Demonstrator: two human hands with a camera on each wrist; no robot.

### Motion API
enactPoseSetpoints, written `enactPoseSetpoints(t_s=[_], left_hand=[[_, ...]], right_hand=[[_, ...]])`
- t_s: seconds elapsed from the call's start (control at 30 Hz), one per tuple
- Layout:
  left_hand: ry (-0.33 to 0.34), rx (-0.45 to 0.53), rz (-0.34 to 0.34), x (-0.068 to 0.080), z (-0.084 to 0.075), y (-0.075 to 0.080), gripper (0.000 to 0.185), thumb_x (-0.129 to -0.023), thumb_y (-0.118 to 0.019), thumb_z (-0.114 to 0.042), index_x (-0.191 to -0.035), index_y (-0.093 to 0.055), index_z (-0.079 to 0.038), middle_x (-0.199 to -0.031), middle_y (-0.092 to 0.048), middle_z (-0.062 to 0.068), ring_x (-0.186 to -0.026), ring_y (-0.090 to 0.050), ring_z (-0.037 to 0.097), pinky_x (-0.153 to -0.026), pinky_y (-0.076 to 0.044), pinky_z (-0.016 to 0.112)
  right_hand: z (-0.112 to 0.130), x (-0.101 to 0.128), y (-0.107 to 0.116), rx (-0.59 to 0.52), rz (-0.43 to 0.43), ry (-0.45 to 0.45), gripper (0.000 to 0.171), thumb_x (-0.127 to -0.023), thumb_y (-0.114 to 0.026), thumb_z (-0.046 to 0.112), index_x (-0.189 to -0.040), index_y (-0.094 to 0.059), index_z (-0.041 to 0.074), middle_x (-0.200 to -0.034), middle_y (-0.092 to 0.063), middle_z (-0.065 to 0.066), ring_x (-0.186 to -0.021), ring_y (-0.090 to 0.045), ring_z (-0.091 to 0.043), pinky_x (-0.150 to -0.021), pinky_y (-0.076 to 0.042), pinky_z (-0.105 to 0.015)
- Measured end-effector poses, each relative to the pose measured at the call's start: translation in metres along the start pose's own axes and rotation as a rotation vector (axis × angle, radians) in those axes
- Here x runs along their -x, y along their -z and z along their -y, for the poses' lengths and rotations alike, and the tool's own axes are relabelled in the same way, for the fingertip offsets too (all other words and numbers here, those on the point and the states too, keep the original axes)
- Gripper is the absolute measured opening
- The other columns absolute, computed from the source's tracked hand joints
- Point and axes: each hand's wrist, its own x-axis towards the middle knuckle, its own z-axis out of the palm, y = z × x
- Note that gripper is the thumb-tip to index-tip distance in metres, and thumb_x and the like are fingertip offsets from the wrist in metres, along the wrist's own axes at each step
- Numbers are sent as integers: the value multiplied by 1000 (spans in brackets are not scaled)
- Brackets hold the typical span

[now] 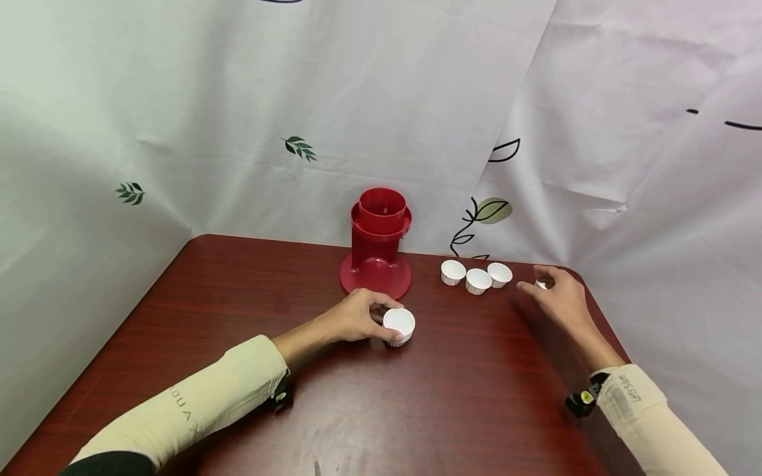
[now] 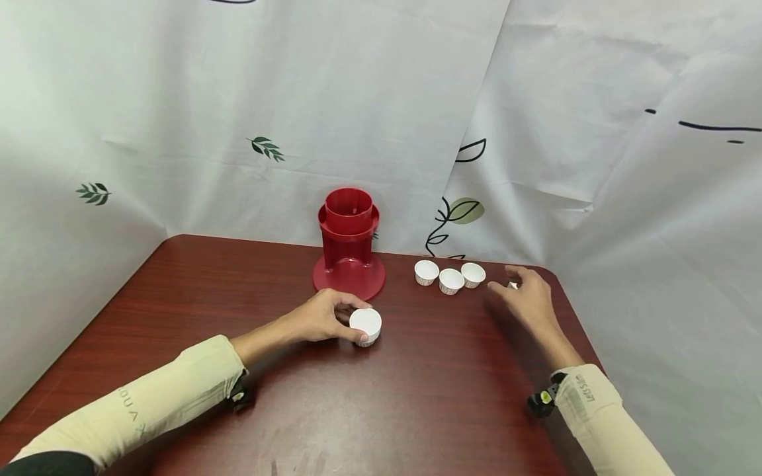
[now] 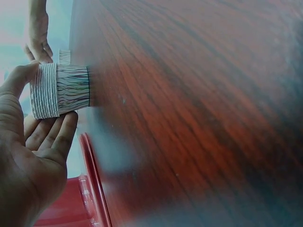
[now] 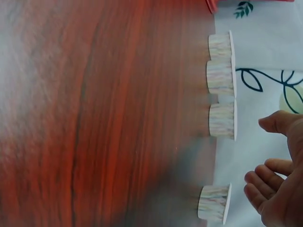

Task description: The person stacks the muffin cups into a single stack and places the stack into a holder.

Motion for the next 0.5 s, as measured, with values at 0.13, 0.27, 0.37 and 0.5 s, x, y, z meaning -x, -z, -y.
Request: enactPoseSetpoints(t_s=[0.13,0.27,0.37,0.5], left_hand=[[1,-2,0,0,-1,0,50,-85,-100,-17,-130,-81,-4,-113,-85,5,-95,-79,10,-92,-67,25],[10,3,0,0,-1,0,50,-86,-100,-17,-131,-81,-5,-113,-85,5,-95,-81,11,-91,-67,25],[14,8,-1,0,-1,0,51,-86,-100,-17,-131,-81,-5,-113,-85,5,-95,-81,12,-91,-67,24],[7,12,-3,0,-1,-1,50,-85,-100,-16,-130,-81,-3,-113,-85,5,-95,-79,11,-92,-67,24]], right_hand=[[-7,-3,6,-11,-10,-23,65,-101,-81,39,-150,-67,-3,-141,-74,-31,-129,-71,-49,-101,-55,-46],[-13,-8,12,-35,-13,-45,67,-102,-80,38,-152,-65,-4,-142,-73,-32,-131,-71,-50,-95,-49,-30],[-18,-10,15,-34,-14,-57,68,-101,-80,37,-153,-64,-5,-143,-73,-33,-132,-70,-50,-92,-46,-23],[-23,-11,17,-22,-19,-70,69,-101,-81,36,-152,-64,-6,-144,-72,-32,-134,-70,-49,-93,-45,-24]])
